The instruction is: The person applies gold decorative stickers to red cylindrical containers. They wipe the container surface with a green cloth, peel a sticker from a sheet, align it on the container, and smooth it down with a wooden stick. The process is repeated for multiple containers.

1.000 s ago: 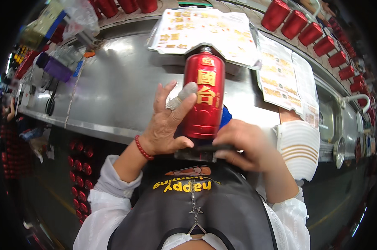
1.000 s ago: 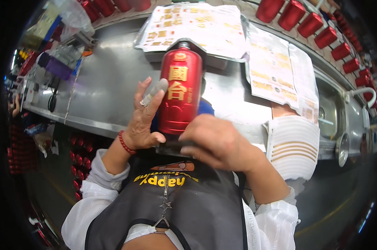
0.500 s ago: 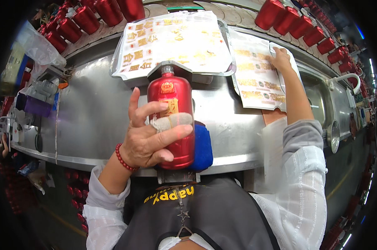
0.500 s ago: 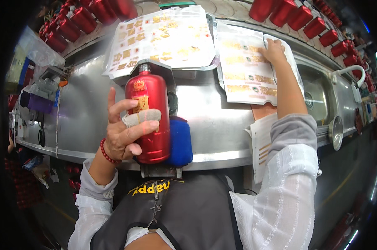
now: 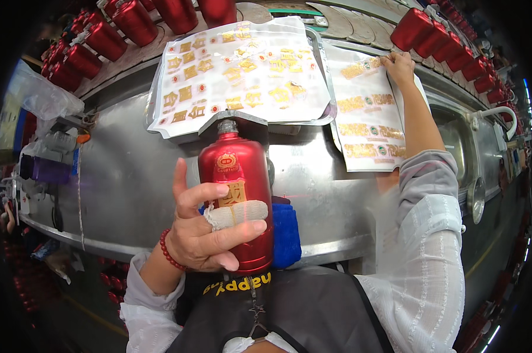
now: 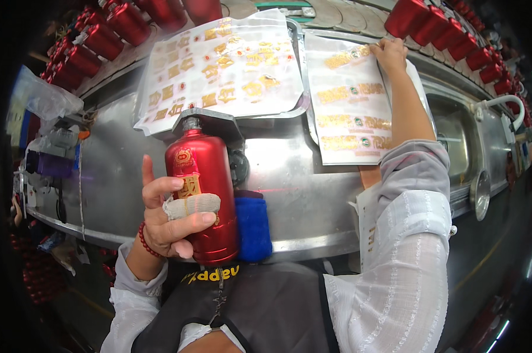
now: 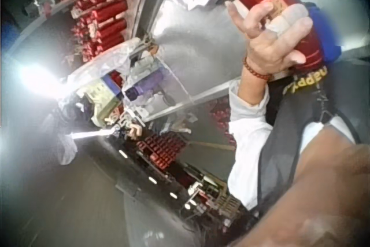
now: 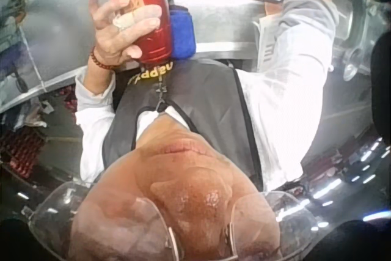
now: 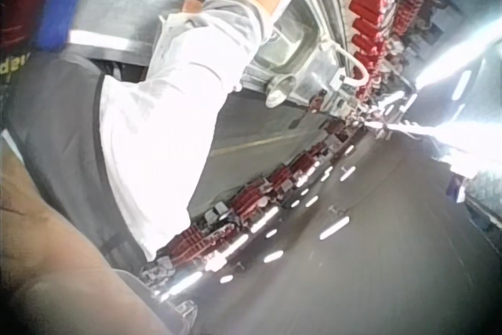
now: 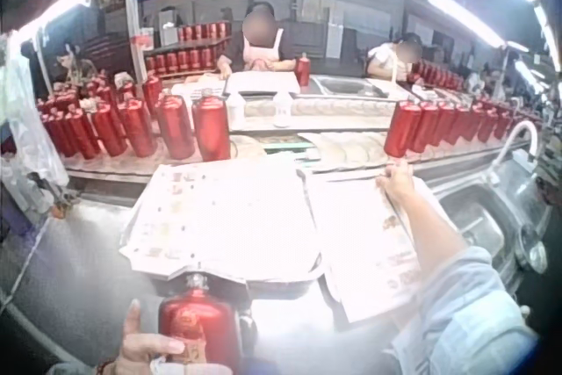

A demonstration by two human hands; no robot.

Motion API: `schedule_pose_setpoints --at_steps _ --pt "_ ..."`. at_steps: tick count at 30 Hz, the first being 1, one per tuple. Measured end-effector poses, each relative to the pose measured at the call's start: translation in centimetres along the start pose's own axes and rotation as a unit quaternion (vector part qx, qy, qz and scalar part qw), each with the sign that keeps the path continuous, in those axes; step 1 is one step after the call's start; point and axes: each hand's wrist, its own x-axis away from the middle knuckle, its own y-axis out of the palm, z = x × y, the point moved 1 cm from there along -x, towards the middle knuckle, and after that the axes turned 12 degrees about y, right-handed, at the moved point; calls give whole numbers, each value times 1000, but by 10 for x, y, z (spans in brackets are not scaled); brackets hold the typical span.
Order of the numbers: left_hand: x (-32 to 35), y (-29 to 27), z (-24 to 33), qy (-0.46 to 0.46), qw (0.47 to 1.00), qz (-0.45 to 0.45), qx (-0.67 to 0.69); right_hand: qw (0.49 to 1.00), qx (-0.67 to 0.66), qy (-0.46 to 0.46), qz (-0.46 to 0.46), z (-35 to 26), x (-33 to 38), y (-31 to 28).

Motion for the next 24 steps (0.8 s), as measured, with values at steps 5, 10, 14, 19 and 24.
schedule_pose_setpoints --at_steps 5,10,14,19,24 --pt "-20 -19 -32 39 997 -58 -45 992 -4 -106 61 -44 25 -63" --pt "-22 -18 -44 26 999 -37 -16 973 -33 -229 25 -98 68 -150" --pt "-15 -13 -28 51 997 -58 -25 952 -74 -295 -31 -130 120 -235" --pt "-6 -3 11 30 998 -12 52 899 -154 -409 -34 -169 187 -318" --pt "-32 -6 13 -67 959 186 203 852 -172 -490 -64 -214 253 -383"
